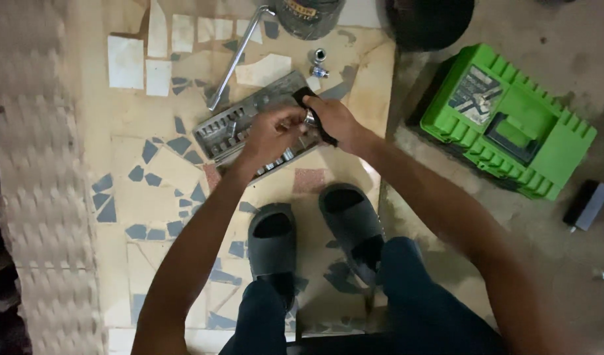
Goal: Organizing a socket set by placing individual sockets and bits into their designated slots in a tool case
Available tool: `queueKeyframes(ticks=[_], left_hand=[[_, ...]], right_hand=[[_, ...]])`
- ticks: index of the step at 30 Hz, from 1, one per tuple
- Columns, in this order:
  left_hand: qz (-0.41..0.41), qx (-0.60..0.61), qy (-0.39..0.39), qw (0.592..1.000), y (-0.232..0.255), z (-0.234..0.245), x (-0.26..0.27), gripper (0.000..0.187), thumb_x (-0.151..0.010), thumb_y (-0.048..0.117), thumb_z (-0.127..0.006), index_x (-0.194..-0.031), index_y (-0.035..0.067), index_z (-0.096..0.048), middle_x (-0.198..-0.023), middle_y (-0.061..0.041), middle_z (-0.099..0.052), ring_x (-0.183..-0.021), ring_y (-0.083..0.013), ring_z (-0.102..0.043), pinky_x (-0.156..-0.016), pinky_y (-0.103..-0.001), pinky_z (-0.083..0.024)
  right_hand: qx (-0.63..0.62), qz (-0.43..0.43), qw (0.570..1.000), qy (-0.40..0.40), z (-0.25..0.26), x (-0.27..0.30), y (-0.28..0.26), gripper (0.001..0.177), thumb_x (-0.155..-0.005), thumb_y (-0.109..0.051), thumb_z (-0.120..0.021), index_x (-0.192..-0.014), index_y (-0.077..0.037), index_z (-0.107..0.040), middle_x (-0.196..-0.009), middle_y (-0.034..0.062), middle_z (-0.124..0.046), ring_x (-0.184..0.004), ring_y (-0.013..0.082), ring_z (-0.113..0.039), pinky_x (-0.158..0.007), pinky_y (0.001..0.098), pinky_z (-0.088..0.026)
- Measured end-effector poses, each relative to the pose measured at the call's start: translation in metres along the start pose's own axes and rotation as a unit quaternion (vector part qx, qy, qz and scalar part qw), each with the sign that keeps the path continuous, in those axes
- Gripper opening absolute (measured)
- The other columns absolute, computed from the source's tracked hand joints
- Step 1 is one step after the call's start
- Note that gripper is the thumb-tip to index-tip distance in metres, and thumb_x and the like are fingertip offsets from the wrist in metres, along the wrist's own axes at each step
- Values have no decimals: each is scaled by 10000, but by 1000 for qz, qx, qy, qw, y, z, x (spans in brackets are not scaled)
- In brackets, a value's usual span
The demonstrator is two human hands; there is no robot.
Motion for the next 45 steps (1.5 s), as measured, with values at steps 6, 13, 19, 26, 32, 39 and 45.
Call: queueKeyframes(ticks=[6,13,19,26,32,39,45], left_hand=[[3,42,-23,999,40,-16,-8,305,-1048,305,-726,-1194,39,-693,-1058,-233,-706,-1025,-438,-716,-725,-556,-633],[118,64,125,983,-2,-27,-21,387,-1034,414,-715,-1208,77,-639,-1175,-196,-682,-1130,-411,-687,-839,-594,-621],[112,128,223,960,20,-30,-25,330,-858,342,-795,-1054,147,-613,-1077,-78,-746,-1028,-223,-759,-845,-372,-647],[46,114,56,991,22,-22,-27,342,-1013,295,-700,-1288,174,-537,-1305,-128,-648,-1282,-331,-654,-1044,-495,-698],[62,-179,-108,976,-24,-23,-32,243,-928,152,-801,-1061,32,-638,-1033,-154,-741,-889,-254,-715,-736,-416,-567],[-33,-306,-179,934,-80,-42,-31,88,-981,30,-664,-1050,50,-714,-968,-168,-742,-866,-340,-707,-657,-532,-548],[32,-360,-187,914,-79,-47,-26,161,-961,71,-741,-1086,51,-640,-1072,-215,-645,-1017,-391,-595,-741,-526,-456]], right_hand=[[-63,63,996,18,10,-18,23,539,-1000,-580,-546,-693,-141,-598,-596,34,-540,-497,144,-560,-456,294,-394],[-165,99,981,40,-2,9,-6,733,-1066,-535,-455,-1528,33,-411,-1551,276,-459,-1478,407,-423,-1221,559,-323],[-102,194,976,13,39,-16,15,234,-1025,-272,-631,-1135,-73,-575,-823,49,-603,-657,173,-614,-484,329,-541],[171,289,929,157,94,-45,36,316,-917,-253,-806,-1121,-67,-652,-987,34,-671,-935,154,-573,-708,402,-486],[298,192,925,138,143,-69,76,281,-1022,-301,-692,-1177,-76,-624,-933,97,-638,-809,244,-608,-599,458,-397],[336,142,917,163,143,-73,91,357,-1012,-315,-731,-1253,-73,-626,-1105,147,-689,-1015,344,-682,-709,490,-551],[314,141,928,145,148,-88,100,449,-1009,-357,-709,-1352,-100,-575,-1213,188,-640,-1085,419,-631,-711,584,-501]])
Point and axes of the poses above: each hand's wrist, its own x-axis away from the middle knuckle, its own z-axis out of the back of the hand, y = z × x, the point moved 2 cm from there along -x, towards the middle knuckle
